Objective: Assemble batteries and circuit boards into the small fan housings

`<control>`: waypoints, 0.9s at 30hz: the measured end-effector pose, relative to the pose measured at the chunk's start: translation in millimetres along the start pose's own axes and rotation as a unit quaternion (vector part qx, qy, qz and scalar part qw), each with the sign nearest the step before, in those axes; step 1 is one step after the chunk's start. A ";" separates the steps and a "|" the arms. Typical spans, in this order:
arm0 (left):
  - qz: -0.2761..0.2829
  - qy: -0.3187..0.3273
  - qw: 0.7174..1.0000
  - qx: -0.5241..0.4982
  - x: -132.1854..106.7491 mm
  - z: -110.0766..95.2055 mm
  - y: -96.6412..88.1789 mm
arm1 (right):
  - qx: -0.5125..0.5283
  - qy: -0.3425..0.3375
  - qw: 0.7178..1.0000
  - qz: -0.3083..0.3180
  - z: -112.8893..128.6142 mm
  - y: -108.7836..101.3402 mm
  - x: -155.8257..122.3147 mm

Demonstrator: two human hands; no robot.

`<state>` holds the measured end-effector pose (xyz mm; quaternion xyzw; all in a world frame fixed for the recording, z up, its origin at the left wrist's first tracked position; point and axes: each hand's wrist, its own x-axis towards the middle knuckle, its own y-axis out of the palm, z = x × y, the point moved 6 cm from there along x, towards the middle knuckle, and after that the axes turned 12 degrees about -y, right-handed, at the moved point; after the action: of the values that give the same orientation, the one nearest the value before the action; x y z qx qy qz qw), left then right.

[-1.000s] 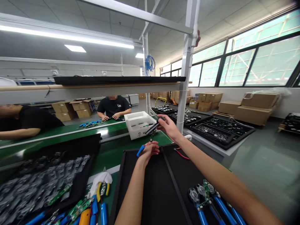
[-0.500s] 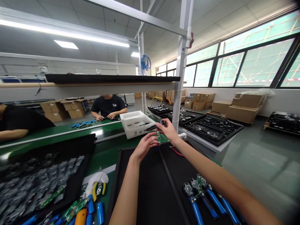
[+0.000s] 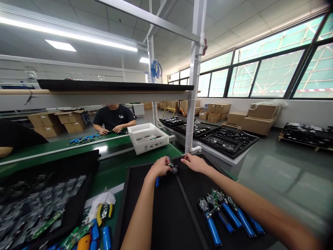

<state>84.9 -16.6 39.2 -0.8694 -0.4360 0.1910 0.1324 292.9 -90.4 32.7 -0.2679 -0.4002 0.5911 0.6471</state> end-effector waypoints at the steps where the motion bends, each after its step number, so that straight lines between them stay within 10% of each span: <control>1: -0.008 0.003 1.000 0.017 0.0 -0.2 -1.6 | -0.024 0.010 1.000 0.002 -6.9 -0.9 -2.7; 10: -0.006 0.073 0.990 0.118 -19.0 -21.8 -2.4 | 0.035 0.014 0.999 0.012 -19.9 -6.1 -4.2; 18: -0.027 0.116 0.984 0.131 -11.7 -20.2 -2.3 | 0.292 -0.071 0.949 -0.096 45.1 -18.5 -39.1; 23: -0.059 0.143 0.979 0.135 -15.6 -21.4 -3.7 | 0.492 -0.039 0.869 -0.022 77.4 15.2 -55.1; 27: -0.098 0.159 0.973 0.139 -22.5 -23.3 -5.2 | 0.474 0.013 0.880 0.032 80.2 29.5 -51.4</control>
<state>79.4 -33.2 67.0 -0.8150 -0.4614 0.0950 0.3375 210.7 -146.2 41.1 0.0509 -0.0548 0.7274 0.6821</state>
